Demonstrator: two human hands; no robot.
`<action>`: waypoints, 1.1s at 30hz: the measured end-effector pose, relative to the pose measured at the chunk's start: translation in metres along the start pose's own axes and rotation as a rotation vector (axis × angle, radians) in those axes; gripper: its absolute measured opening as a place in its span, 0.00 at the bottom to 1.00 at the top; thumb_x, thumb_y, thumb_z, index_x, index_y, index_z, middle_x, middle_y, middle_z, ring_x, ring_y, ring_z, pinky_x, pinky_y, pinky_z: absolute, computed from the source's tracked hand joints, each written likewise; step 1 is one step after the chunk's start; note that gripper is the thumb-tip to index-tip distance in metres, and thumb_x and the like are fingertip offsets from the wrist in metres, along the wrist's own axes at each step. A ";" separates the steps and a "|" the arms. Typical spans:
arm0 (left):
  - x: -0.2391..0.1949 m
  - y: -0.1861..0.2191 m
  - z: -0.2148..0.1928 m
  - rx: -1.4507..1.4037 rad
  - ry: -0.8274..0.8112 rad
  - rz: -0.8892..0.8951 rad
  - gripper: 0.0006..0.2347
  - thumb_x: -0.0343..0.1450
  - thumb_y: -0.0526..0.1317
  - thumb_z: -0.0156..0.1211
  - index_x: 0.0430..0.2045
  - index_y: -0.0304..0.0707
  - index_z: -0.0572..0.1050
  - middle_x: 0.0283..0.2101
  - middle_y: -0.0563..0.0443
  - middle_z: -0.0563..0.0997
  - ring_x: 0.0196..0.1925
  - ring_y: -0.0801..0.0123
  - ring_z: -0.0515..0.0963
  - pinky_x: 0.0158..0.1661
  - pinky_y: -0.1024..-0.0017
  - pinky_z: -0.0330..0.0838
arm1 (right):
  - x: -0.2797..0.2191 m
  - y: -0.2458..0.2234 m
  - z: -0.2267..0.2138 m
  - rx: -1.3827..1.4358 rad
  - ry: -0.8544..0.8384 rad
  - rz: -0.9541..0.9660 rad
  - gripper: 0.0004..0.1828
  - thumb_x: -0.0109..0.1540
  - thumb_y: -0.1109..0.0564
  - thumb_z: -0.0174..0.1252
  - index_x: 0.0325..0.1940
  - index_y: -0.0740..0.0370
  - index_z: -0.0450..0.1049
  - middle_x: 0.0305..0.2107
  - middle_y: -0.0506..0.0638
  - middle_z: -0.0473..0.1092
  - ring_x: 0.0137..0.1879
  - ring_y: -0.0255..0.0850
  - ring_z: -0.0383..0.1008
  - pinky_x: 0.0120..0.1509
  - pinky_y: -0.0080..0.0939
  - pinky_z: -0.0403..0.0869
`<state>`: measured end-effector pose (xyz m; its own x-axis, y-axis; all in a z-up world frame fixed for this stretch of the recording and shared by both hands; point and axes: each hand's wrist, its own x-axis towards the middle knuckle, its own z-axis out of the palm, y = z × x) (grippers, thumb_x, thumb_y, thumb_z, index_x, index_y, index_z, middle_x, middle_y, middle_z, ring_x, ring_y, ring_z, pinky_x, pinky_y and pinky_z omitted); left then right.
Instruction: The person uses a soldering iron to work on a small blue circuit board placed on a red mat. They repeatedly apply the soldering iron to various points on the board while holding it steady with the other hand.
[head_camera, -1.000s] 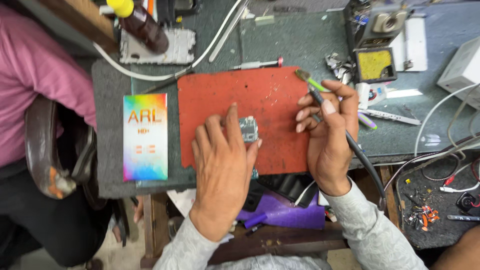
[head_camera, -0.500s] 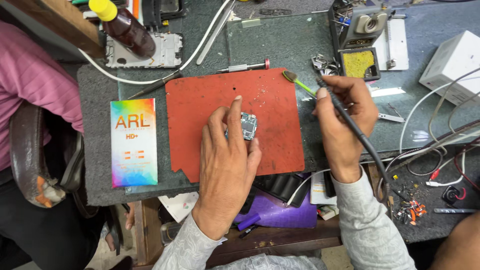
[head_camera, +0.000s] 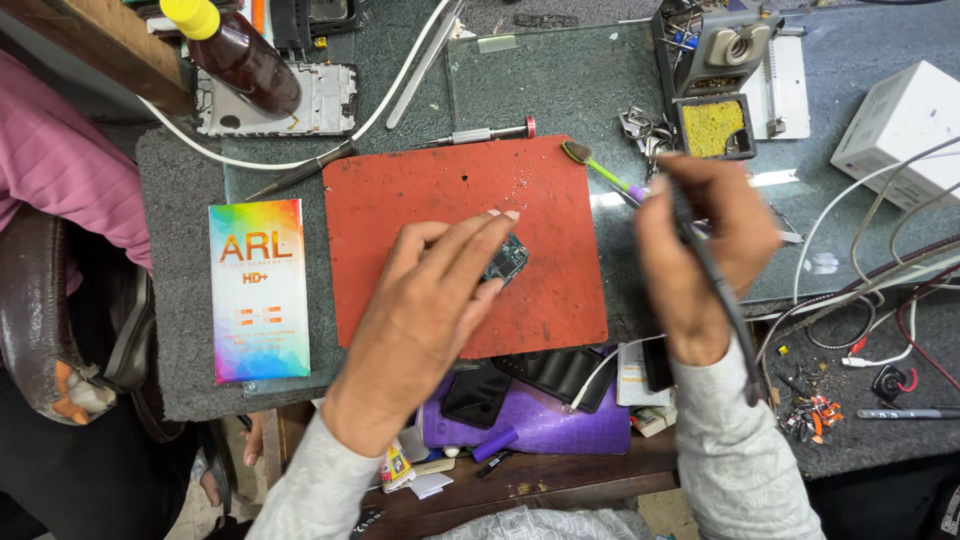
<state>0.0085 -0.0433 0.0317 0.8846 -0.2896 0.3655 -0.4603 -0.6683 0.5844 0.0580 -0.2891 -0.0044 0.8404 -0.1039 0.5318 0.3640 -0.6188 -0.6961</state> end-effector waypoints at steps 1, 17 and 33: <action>0.000 -0.004 -0.006 -0.043 -0.016 0.025 0.25 0.70 0.32 0.63 0.64 0.37 0.67 0.60 0.44 0.78 0.54 0.53 0.76 0.57 0.62 0.71 | 0.005 0.007 -0.005 -0.075 0.055 -0.041 0.05 0.70 0.65 0.61 0.49 0.69 0.78 0.38 0.52 0.77 0.42 0.31 0.78 0.47 0.30 0.74; 0.004 -0.042 -0.032 -0.040 -0.064 -0.008 0.18 0.69 0.35 0.64 0.55 0.35 0.75 0.51 0.45 0.81 0.53 0.53 0.77 0.53 0.61 0.71 | 0.017 -0.003 -0.015 0.220 0.060 0.192 0.06 0.70 0.62 0.58 0.46 0.69 0.75 0.30 0.46 0.72 0.34 0.29 0.70 0.39 0.28 0.66; -0.012 -0.055 -0.017 -0.034 -0.019 -0.041 0.24 0.63 0.46 0.73 0.52 0.37 0.76 0.50 0.48 0.72 0.54 0.55 0.70 0.56 0.60 0.66 | -0.034 -0.064 0.035 0.226 -0.515 0.122 0.07 0.59 0.66 0.64 0.41 0.65 0.78 0.29 0.46 0.76 0.31 0.26 0.70 0.35 0.27 0.68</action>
<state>0.0220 0.0089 0.0073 0.9037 -0.2758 0.3274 -0.4259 -0.6560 0.6231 0.0205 -0.2191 0.0050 0.9482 0.2637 0.1769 0.2812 -0.4381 -0.8538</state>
